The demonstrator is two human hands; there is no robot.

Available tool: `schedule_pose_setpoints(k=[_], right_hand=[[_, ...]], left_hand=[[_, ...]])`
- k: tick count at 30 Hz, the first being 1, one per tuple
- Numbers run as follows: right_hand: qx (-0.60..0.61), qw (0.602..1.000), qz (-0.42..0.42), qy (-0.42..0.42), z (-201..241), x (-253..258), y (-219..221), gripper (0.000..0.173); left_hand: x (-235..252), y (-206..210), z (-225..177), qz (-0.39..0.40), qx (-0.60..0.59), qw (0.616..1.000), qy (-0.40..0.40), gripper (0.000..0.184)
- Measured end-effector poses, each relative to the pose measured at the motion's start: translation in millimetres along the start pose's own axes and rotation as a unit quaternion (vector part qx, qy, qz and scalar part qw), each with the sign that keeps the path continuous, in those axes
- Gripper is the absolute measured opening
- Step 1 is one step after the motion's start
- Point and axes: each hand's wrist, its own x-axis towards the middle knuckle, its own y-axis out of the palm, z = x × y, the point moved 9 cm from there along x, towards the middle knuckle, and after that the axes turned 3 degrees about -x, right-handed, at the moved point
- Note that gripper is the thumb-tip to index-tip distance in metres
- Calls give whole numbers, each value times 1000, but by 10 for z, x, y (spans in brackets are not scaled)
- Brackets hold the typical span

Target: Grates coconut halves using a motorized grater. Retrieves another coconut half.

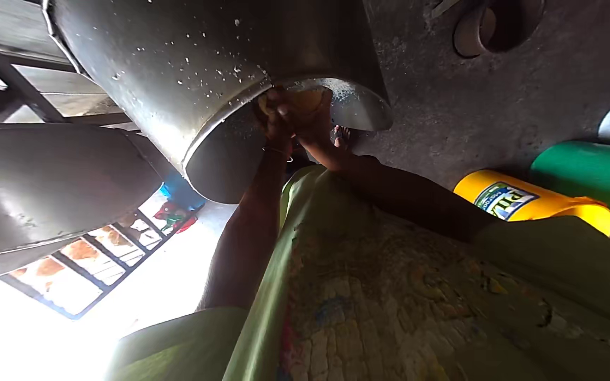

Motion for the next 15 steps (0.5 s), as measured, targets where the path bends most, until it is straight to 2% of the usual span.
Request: schedule_pose_setpoints(k=[2,4,7,10,13,15], right_hand=[[-25,999,-23,-12,8,-6,-8,116],[-77,997,-17,-8,102,-57,-27,117],[-159,984,70,-28,268,-239,-94,109],[-152,979,135,-18,210,-338,-109,108],[-60,989,135,10,221,-266,94,98],[1,992,103,72,256,-230,139,88]], left_hand=[[22,43,18,38,-16,999,-3,58],[-22,81,-13,47,-40,998,-23,56],[-119,31,-54,49,-166,981,-86,56],[-173,-123,-44,63,-249,963,-78,67],[-245,-108,-255,80,-192,974,-87,79],[-292,-72,-354,46,-69,989,-123,67]])
